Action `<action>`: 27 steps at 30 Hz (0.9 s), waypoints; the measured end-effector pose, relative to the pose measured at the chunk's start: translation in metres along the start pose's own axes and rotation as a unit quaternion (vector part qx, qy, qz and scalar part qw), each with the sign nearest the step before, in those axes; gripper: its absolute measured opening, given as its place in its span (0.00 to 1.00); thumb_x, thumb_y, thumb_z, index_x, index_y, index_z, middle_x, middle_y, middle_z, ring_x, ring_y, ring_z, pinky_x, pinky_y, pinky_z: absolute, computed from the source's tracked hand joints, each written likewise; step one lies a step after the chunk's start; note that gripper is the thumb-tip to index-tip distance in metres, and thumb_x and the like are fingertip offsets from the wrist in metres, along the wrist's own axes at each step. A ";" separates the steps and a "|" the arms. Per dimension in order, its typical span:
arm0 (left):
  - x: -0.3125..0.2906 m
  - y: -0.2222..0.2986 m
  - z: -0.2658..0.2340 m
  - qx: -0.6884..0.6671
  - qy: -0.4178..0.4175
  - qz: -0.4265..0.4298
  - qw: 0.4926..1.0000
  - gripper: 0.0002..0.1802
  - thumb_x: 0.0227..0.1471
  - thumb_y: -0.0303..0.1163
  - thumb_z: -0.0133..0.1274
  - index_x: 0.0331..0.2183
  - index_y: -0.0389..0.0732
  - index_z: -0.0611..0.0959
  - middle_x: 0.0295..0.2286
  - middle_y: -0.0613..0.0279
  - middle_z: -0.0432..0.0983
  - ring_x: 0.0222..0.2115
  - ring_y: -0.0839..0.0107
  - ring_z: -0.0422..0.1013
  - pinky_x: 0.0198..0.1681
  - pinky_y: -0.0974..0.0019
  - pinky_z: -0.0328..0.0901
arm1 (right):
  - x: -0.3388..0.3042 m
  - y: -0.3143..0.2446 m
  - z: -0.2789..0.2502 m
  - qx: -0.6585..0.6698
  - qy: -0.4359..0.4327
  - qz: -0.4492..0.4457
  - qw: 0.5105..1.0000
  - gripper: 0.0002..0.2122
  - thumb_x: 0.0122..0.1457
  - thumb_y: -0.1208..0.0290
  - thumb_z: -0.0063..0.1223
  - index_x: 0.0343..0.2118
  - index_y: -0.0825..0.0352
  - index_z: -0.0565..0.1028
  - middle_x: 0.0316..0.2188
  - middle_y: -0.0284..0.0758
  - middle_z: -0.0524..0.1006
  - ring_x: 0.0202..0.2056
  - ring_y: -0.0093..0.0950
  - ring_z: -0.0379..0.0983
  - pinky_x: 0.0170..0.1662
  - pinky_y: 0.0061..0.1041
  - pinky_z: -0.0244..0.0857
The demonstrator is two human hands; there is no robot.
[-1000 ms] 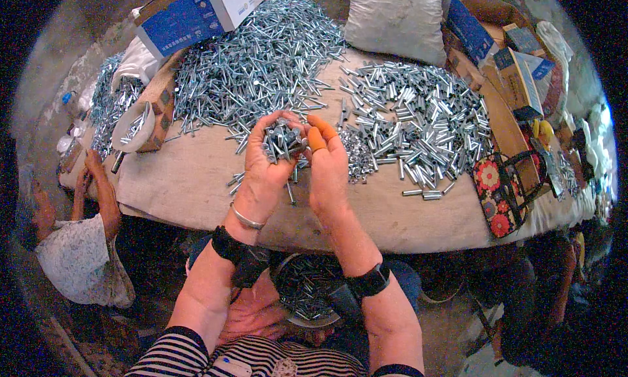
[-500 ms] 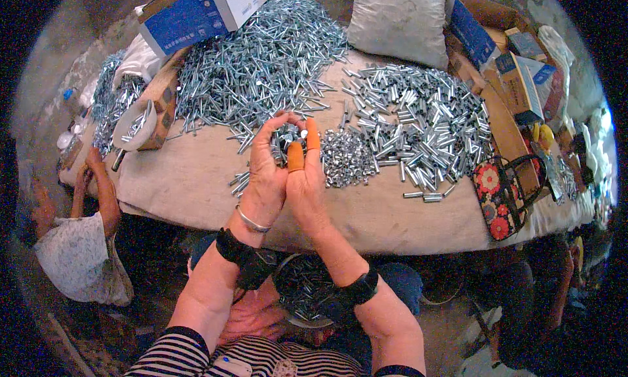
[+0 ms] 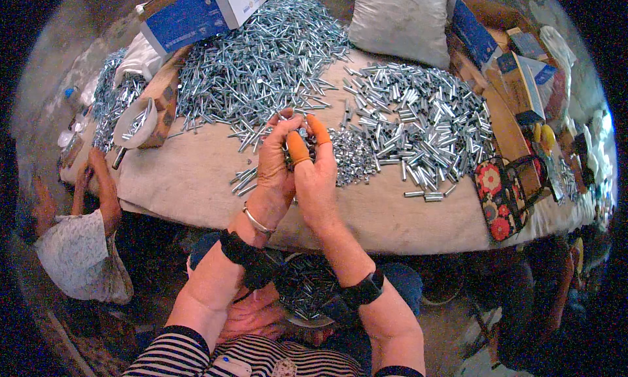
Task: Assembling small metal components by manually placing a washer-like collar onto a bolt.
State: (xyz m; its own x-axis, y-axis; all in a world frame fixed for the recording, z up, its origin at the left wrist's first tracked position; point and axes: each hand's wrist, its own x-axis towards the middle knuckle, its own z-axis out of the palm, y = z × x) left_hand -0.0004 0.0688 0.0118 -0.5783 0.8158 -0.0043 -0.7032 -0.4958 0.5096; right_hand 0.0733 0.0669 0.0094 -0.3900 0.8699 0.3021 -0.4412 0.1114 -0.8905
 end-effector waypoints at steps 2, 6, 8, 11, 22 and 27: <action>0.001 0.000 0.002 -0.027 0.004 0.002 1.000 0.16 0.45 0.21 0.57 0.38 0.42 0.73 0.28 0.61 0.73 0.29 0.71 0.72 0.34 0.68 0.69 | -0.002 -0.001 0.000 0.058 0.011 0.024 0.998 0.23 0.60 0.78 0.40 0.59 0.72 0.58 0.54 0.41 0.65 0.55 0.28 0.59 0.58 0.24 0.53; 0.006 0.001 -0.001 -0.064 0.009 0.014 0.998 0.16 0.45 0.21 0.57 0.38 0.42 0.72 0.28 0.62 0.73 0.27 0.71 0.72 0.33 0.68 0.70 | -0.006 -0.002 0.002 0.007 0.003 0.005 1.000 0.23 0.63 0.74 0.42 0.61 0.70 0.57 0.54 0.38 0.65 0.55 0.27 0.60 0.58 0.22 0.51; 0.006 0.003 0.000 -0.056 0.004 0.003 0.998 0.14 0.45 0.21 0.56 0.37 0.42 0.73 0.28 0.63 0.73 0.27 0.71 0.72 0.34 0.68 0.70 | -0.005 -0.001 0.002 0.005 0.003 0.009 1.000 0.23 0.63 0.74 0.42 0.61 0.70 0.57 0.55 0.38 0.65 0.55 0.26 0.60 0.58 0.21 0.51; 0.007 0.010 -0.003 -0.038 0.011 -0.020 0.999 0.11 0.47 0.25 0.55 0.36 0.42 0.74 0.27 0.63 0.74 0.28 0.71 0.72 0.36 0.68 0.69 | 0.000 0.000 0.001 0.025 -0.004 -0.004 1.000 0.22 0.64 0.73 0.41 0.61 0.69 0.58 0.54 0.38 0.66 0.55 0.26 0.60 0.58 0.22 0.51; 0.023 0.038 -0.026 -0.087 -0.046 -0.060 0.993 0.06 0.49 0.31 0.55 0.27 0.39 0.77 0.25 0.60 0.76 0.27 0.68 0.73 0.33 0.65 0.69 | 0.004 0.012 -0.006 -0.168 -0.006 -0.044 0.985 0.11 0.61 0.76 0.47 0.46 0.68 0.73 0.30 0.36 0.78 0.29 0.20 0.72 0.32 0.21 0.66; 0.024 0.039 -0.023 -0.095 -0.036 -0.065 0.993 0.06 0.49 0.30 0.56 0.27 0.38 0.77 0.24 0.60 0.76 0.26 0.68 0.73 0.32 0.66 0.70 | 0.004 -0.001 -0.008 -0.207 0.016 -0.041 0.977 0.10 0.59 0.77 0.49 0.44 0.67 0.74 0.26 0.35 0.78 0.26 0.18 0.70 0.28 0.20 0.64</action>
State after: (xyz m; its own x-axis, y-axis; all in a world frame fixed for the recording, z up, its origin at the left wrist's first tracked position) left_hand -0.0514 0.0626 0.0116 -0.4512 0.8924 0.0059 -0.8392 -0.4265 0.3374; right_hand 0.0787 0.0742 0.0084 -0.3383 0.8635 0.3742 -0.1018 0.3617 -0.9267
